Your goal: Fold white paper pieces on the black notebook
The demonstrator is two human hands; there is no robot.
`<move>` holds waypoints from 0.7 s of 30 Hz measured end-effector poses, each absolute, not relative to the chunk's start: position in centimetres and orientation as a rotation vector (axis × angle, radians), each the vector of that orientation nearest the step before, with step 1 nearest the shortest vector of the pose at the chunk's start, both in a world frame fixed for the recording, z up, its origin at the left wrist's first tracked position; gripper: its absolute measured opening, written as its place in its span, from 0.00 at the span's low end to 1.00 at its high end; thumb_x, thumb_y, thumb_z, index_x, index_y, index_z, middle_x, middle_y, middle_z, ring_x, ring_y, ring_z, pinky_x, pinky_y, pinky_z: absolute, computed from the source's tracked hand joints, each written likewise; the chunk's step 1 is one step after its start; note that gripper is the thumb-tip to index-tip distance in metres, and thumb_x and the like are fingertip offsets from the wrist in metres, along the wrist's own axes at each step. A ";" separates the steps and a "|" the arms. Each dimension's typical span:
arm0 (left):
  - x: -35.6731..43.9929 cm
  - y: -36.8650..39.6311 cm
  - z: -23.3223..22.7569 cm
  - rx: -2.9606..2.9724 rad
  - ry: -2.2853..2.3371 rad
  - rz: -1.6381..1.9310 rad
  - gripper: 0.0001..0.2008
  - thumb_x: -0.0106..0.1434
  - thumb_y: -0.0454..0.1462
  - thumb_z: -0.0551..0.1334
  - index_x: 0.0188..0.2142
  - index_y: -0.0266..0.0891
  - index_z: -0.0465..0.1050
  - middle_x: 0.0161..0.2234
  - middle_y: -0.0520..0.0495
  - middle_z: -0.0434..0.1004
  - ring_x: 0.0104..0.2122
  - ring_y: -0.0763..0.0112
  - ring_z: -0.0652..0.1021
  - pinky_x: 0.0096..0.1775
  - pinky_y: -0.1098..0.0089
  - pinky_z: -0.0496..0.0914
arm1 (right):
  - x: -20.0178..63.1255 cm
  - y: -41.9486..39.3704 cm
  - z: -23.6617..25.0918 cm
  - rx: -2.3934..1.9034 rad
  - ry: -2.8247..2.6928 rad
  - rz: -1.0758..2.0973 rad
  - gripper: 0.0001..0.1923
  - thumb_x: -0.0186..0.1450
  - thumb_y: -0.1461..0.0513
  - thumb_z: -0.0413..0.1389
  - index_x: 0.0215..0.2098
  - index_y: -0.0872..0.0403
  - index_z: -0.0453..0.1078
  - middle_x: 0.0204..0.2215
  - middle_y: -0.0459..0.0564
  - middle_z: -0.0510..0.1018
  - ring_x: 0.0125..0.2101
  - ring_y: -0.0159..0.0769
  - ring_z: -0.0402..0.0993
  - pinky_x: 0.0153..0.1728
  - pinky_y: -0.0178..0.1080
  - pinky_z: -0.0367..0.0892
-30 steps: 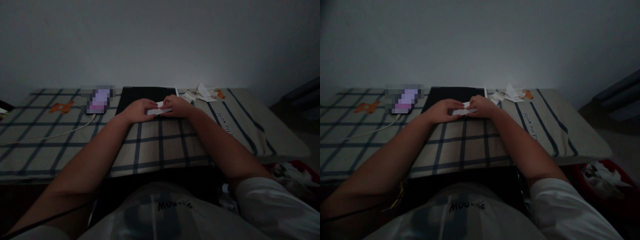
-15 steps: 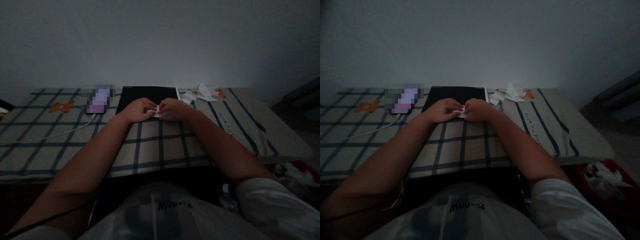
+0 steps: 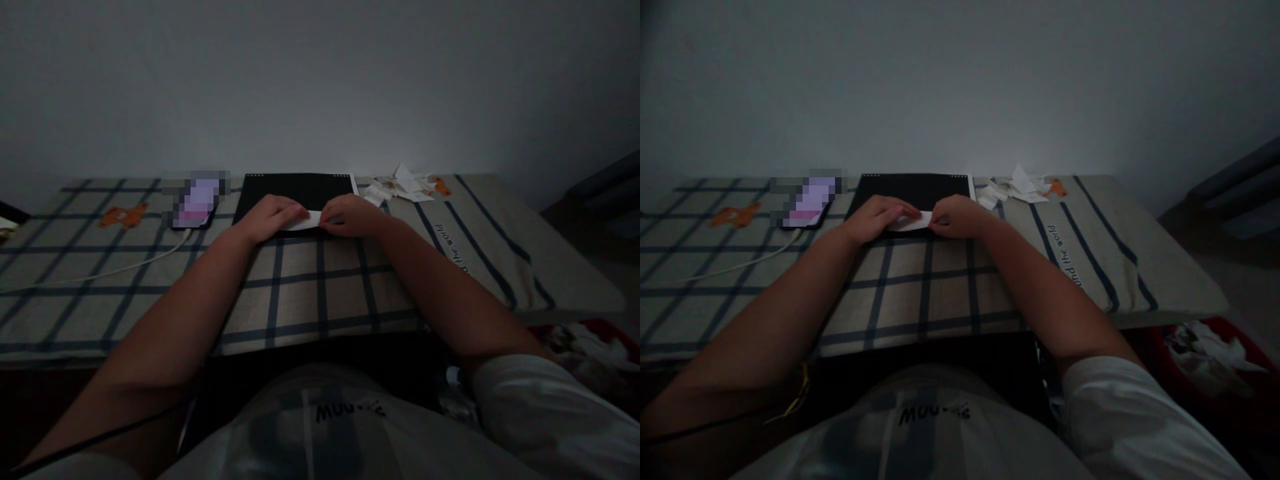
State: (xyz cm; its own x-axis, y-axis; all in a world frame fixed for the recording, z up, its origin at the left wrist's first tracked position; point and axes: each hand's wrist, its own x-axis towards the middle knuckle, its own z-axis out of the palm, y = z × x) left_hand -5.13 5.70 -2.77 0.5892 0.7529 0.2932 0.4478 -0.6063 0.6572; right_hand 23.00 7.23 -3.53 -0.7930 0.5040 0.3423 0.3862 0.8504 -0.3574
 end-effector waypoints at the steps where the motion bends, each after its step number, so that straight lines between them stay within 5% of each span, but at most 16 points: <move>1: -5.2 5.7 -2.8 2.241 0.952 0.800 0.40 0.73 0.69 0.55 0.43 0.40 0.92 0.46 0.39 0.93 0.49 0.51 0.88 0.57 0.58 0.77 | 23.0 7.3 -3.6 -0.686 -2.551 0.397 0.13 0.73 0.58 0.60 0.39 0.53 0.87 0.38 0.51 0.89 0.38 0.40 0.82 0.45 0.42 0.71; 5: -5.1 5.7 -2.9 2.068 0.997 0.978 0.43 0.66 0.74 0.60 0.41 0.38 0.92 0.44 0.37 0.92 0.48 0.50 0.88 0.56 0.57 0.77 | 23.3 8.0 -4.0 -0.854 -2.274 0.487 0.16 0.74 0.54 0.59 0.38 0.53 0.87 0.36 0.50 0.89 0.38 0.41 0.82 0.44 0.43 0.72; 9: -4.6 5.9 -3.2 1.884 1.192 1.076 0.31 0.51 0.60 0.80 0.43 0.37 0.91 0.41 0.42 0.92 0.41 0.55 0.86 0.46 0.61 0.78 | 23.5 9.0 -4.4 -0.926 -2.005 0.570 0.13 0.73 0.53 0.62 0.39 0.51 0.87 0.40 0.51 0.90 0.44 0.45 0.85 0.53 0.48 0.76; 12: -4.3 6.2 -3.7 1.766 1.202 1.129 0.24 0.51 0.53 0.81 0.40 0.37 0.89 0.38 0.45 0.90 0.37 0.61 0.83 0.43 0.64 0.77 | 23.5 9.5 -4.7 -0.927 -1.862 0.628 0.10 0.71 0.54 0.66 0.40 0.50 0.86 0.41 0.51 0.89 0.46 0.45 0.85 0.56 0.50 0.77; 17: -4.4 6.5 -3.8 1.639 1.288 1.259 0.15 0.58 0.47 0.78 0.33 0.39 0.84 0.30 0.49 0.84 0.31 0.68 0.78 0.35 0.69 0.72 | 23.6 9.8 -5.3 -1.002 -1.675 0.902 0.17 0.66 0.53 0.73 0.51 0.50 0.83 0.31 0.44 0.82 0.33 0.38 0.80 0.41 0.43 0.79; 21: -4.4 6.4 -3.4 1.558 1.296 1.297 0.11 0.59 0.43 0.76 0.30 0.40 0.79 0.29 0.50 0.80 0.31 0.69 0.78 0.34 0.70 0.74 | 23.8 9.8 -5.3 -0.978 -1.631 1.122 0.13 0.66 0.53 0.73 0.37 0.50 0.78 0.24 0.41 0.76 0.27 0.33 0.75 0.33 0.39 0.79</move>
State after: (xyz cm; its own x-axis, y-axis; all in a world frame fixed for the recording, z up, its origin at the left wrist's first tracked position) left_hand -4.36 6.44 -3.43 -0.0117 0.9690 0.2469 0.2461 -0.2365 0.9400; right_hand 23.83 9.78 -5.33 -0.2822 0.9302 0.2349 0.1131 0.2754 -0.9547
